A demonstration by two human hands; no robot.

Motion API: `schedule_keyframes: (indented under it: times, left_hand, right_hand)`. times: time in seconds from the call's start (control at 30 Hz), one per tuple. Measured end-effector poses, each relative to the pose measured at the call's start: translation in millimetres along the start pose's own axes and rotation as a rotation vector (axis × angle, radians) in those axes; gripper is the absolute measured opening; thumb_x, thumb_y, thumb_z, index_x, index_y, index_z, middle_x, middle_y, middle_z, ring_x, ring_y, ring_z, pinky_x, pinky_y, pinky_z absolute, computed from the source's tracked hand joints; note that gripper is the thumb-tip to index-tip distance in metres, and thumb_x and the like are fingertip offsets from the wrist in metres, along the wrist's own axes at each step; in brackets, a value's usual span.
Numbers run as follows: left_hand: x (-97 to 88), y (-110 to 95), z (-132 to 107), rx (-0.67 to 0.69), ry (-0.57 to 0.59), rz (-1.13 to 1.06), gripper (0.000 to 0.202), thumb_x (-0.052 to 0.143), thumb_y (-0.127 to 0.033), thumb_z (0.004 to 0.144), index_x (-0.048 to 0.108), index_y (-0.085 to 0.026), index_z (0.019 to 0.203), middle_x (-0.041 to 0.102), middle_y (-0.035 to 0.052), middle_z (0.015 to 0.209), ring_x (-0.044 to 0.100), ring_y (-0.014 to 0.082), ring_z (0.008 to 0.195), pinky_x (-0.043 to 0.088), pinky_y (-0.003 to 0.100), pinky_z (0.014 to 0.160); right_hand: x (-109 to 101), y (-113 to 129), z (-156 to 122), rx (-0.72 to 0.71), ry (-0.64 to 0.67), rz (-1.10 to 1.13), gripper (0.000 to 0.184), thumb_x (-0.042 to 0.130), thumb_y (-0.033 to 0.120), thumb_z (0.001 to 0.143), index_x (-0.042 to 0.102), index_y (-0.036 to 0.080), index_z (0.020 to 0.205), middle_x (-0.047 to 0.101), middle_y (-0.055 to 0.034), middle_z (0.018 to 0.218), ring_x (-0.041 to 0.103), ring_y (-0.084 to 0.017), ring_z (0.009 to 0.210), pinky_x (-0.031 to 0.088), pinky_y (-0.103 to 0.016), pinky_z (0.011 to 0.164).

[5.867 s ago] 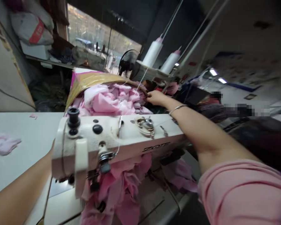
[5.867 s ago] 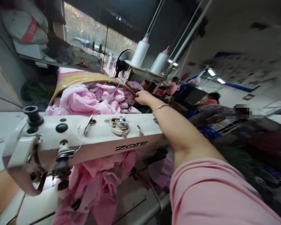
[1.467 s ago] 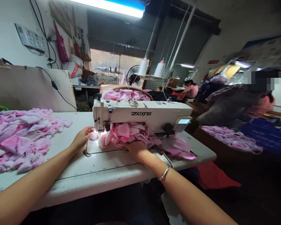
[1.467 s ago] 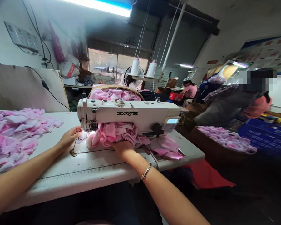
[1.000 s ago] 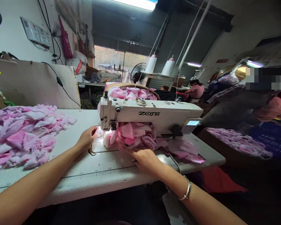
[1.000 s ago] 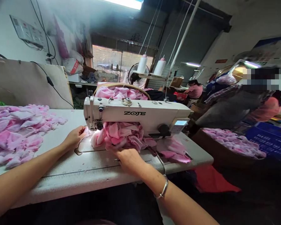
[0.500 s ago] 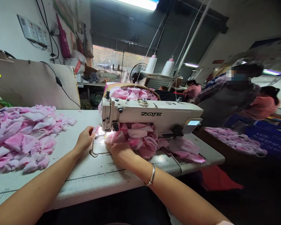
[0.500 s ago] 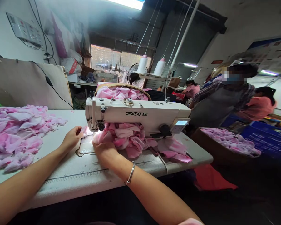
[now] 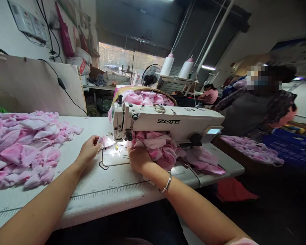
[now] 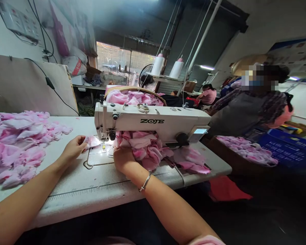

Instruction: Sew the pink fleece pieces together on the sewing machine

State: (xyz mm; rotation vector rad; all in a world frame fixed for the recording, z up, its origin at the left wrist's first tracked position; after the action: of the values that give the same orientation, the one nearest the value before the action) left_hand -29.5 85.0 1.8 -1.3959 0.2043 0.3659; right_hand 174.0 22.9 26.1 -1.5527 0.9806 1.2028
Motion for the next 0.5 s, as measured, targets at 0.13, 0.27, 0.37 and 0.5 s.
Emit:
schedule_keyframes:
  times: [0.13, 0.27, 0.37, 0.5]
  left_hand:
    - [-0.6, -3, -2, -0.009, 0.022, -0.008, 0.033, 0.059, -0.041, 0.073, 0.061, -0.016, 0.095, 0.059, -0.0006, 0.069, 0.049, 0.0119, 0.054, 0.035, 0.024, 0.05]
    - [-1.5, -8, -6, -0.024, 0.044, -0.014, 0.033, 0.06, -0.042, 0.072, 0.061, -0.016, 0.092, 0.059, -0.0005, 0.068, 0.049, 0.0118, 0.053, 0.035, 0.024, 0.048]
    - [-2.5, -12, -8, -0.031, 0.047, -0.024, 0.032, 0.062, -0.042, 0.071, 0.061, -0.016, 0.089, 0.059, 0.0, 0.07, 0.05, 0.0115, 0.053, 0.037, 0.024, 0.049]
    - [-2.9, -16, -11, -0.035, 0.048, -0.052, 0.034, 0.063, -0.044, 0.071, 0.061, -0.015, 0.088, 0.058, 0.0004, 0.069, 0.05, 0.0112, 0.052, 0.037, 0.023, 0.047]
  right_hand:
    - [-1, -3, 2, 0.005, -0.009, -0.004, 0.039, 0.043, 0.01, 0.089, 0.05, 0.008, 0.127, 0.066, -0.0185, 0.102, 0.064, -0.026, 0.092, 0.05, -0.037, 0.074]
    - [-2, -12, 10, 0.03, 0.014, -0.006, 0.034, 0.055, 0.03, 0.092, 0.055, 0.012, 0.12, 0.062, -0.0108, 0.108, 0.062, -0.021, 0.093, 0.052, -0.039, 0.08]
    - [-5, -16, 14, 0.037, 0.025, 0.004, 0.035, 0.058, 0.034, 0.091, 0.056, 0.012, 0.118, 0.059, -0.0108, 0.114, 0.06, -0.021, 0.096, 0.052, -0.04, 0.082]
    - [-8, -15, 11, 0.016, 0.024, 0.04, 0.035, 0.056, 0.035, 0.091, 0.055, 0.014, 0.119, 0.06, -0.0095, 0.113, 0.061, -0.021, 0.095, 0.051, -0.041, 0.082]
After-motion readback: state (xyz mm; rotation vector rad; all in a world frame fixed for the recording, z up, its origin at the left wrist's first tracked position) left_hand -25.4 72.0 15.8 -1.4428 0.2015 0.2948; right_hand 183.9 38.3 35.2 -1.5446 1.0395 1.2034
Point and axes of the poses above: each hand's wrist, its own z-axis towards the middle knuckle, its own x-axis out of the palm, y = z × x, the point moved 8 cm from there along z, towards the middle knuckle
